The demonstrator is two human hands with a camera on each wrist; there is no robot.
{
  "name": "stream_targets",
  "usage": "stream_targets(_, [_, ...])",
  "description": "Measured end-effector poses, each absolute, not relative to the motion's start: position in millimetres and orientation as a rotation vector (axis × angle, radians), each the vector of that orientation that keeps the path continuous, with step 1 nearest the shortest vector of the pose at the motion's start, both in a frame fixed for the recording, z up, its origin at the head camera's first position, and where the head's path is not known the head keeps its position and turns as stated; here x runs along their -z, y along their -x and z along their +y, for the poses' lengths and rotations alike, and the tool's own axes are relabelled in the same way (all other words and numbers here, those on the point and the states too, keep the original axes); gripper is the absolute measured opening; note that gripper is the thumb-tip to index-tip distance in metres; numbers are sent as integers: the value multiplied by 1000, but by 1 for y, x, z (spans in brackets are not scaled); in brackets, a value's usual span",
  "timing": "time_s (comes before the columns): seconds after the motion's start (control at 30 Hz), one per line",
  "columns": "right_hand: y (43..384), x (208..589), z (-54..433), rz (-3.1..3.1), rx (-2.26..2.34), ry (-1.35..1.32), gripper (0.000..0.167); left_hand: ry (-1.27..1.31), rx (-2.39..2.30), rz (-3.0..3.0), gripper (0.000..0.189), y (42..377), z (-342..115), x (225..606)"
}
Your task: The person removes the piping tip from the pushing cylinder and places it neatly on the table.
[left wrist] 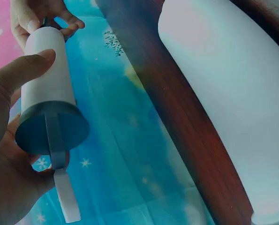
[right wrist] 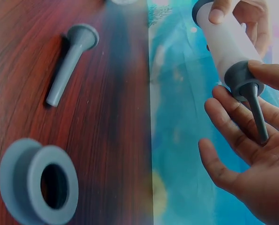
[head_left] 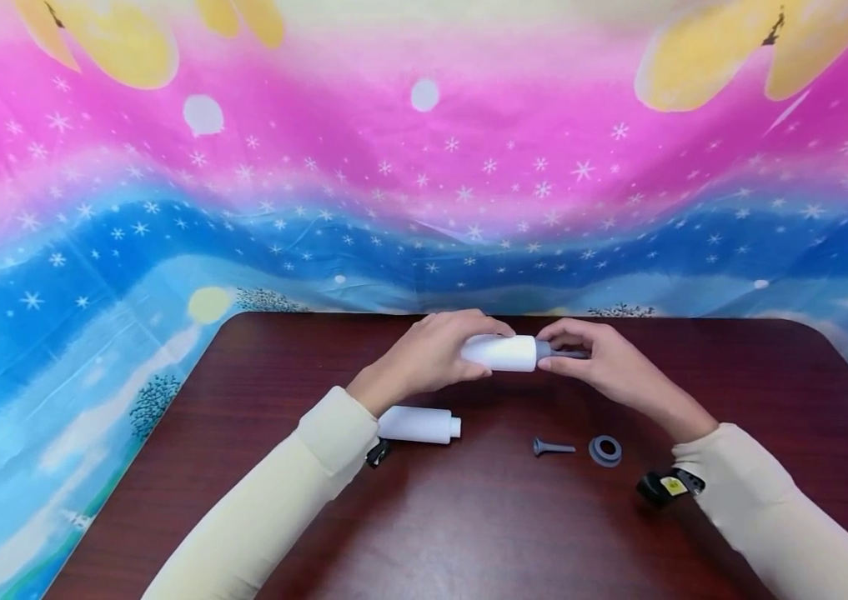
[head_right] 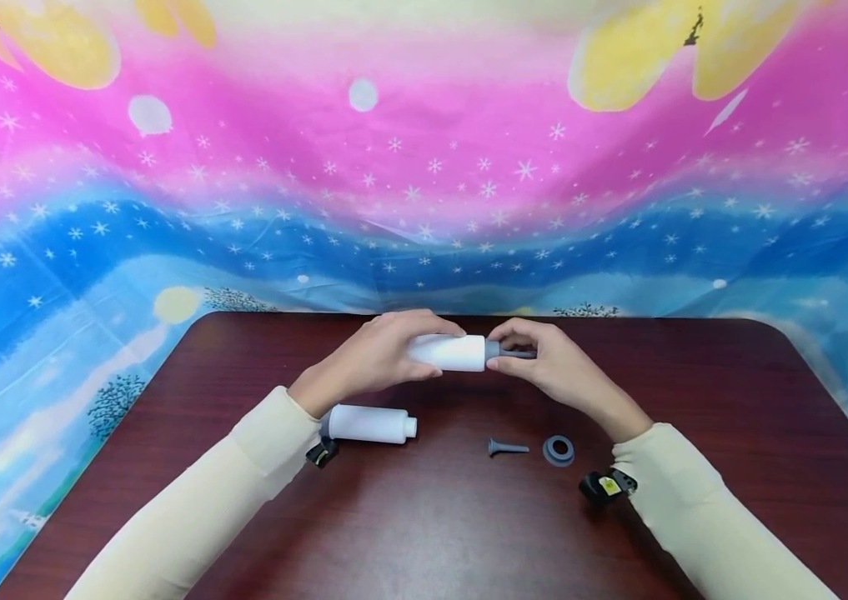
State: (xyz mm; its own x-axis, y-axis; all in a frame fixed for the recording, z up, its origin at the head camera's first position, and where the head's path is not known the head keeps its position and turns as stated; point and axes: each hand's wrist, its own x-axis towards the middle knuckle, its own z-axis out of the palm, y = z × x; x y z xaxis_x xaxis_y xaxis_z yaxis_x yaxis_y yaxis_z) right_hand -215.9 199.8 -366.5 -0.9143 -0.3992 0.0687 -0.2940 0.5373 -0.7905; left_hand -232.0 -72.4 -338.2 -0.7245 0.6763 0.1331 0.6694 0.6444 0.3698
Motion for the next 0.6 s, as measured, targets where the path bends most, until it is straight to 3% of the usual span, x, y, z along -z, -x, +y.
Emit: stream_targets(0.6, [217, 367, 188, 2501, 1477, 546, 30, -1370, -492, 3077, 53, 217, -87, 348])
